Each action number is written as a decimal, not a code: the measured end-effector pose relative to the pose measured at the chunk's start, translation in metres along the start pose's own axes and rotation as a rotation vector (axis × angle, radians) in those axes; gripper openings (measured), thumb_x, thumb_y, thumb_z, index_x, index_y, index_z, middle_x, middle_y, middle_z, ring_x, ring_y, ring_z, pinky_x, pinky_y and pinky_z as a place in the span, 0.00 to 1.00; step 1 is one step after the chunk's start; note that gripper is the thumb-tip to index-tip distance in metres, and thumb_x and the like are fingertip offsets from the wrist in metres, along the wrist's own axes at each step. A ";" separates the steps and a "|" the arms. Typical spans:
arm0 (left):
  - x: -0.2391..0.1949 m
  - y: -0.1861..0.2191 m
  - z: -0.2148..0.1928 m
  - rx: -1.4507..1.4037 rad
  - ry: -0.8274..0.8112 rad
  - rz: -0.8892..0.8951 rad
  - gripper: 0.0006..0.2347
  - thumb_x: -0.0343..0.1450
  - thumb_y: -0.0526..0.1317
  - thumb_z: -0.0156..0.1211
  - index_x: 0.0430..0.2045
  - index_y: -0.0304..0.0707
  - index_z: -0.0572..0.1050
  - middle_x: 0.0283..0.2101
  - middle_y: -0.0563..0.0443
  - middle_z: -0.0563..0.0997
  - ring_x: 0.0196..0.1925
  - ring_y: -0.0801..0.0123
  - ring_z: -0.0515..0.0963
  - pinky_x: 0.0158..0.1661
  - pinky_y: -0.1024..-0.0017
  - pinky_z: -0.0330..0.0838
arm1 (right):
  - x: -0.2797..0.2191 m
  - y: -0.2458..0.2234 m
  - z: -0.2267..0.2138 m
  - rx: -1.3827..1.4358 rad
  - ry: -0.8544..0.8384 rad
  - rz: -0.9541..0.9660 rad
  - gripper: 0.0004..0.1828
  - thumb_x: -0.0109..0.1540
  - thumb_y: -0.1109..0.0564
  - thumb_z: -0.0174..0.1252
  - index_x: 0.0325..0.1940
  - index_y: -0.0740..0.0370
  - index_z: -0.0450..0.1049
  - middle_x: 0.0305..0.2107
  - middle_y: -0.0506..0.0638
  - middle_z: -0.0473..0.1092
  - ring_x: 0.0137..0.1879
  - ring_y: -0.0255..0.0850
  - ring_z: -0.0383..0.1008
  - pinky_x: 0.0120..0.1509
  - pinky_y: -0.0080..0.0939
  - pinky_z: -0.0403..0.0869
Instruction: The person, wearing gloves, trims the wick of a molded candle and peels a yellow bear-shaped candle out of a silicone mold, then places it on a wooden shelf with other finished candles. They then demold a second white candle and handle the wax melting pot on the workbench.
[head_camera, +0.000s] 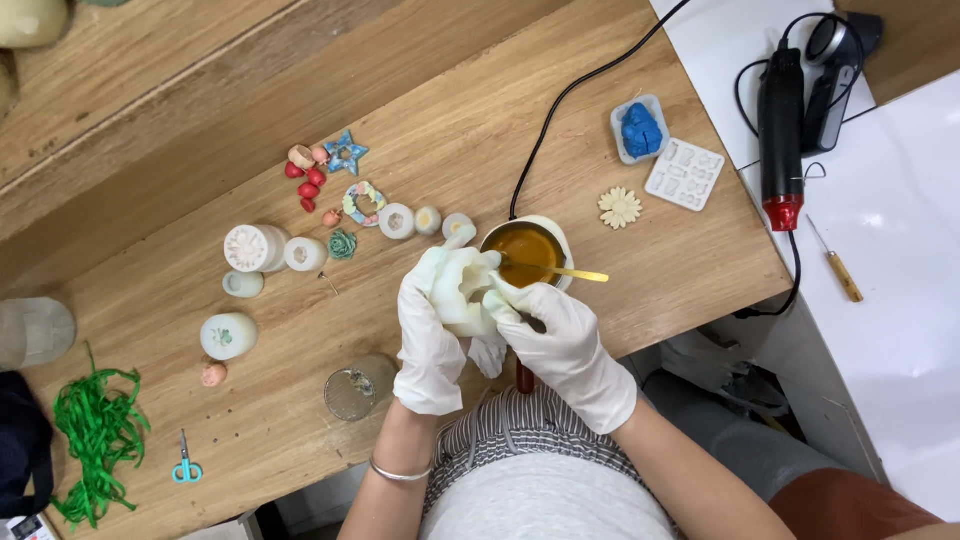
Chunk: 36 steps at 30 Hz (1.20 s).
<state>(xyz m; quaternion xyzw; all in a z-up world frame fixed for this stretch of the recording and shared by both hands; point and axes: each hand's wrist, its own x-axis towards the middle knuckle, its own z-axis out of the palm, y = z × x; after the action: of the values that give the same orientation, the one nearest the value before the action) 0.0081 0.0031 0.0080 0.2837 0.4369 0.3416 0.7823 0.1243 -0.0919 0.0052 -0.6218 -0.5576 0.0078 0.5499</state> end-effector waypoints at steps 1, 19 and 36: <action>-0.001 -0.003 -0.005 0.051 -0.039 0.043 0.12 0.76 0.39 0.53 0.47 0.26 0.76 0.44 0.39 0.83 0.45 0.63 0.82 0.48 0.67 0.76 | -0.002 0.002 0.002 0.081 -0.061 0.083 0.13 0.60 0.65 0.68 0.47 0.66 0.75 0.29 0.51 0.73 0.31 0.41 0.76 0.34 0.39 0.74; -0.005 0.004 0.003 -0.200 -0.020 -0.237 0.24 0.75 0.53 0.42 0.52 0.30 0.75 0.45 0.40 0.83 0.45 0.57 0.83 0.48 0.63 0.79 | -0.023 0.022 0.010 0.005 -0.018 0.054 0.10 0.62 0.65 0.69 0.38 0.64 0.72 0.25 0.51 0.70 0.29 0.41 0.73 0.32 0.40 0.72; -0.003 -0.020 -0.021 -0.015 -0.087 -0.211 0.22 0.77 0.53 0.46 0.53 0.34 0.77 0.36 0.48 0.83 0.30 0.68 0.78 0.27 0.71 0.74 | -0.052 0.038 0.027 0.009 -0.191 0.050 0.11 0.55 0.67 0.65 0.39 0.65 0.71 0.30 0.53 0.70 0.36 0.47 0.75 0.40 0.43 0.76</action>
<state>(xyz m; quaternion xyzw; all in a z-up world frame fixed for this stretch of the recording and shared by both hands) -0.0053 -0.0081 -0.0150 0.2449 0.4275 0.2480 0.8341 0.1137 -0.1012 -0.0627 -0.6295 -0.5918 0.0832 0.4966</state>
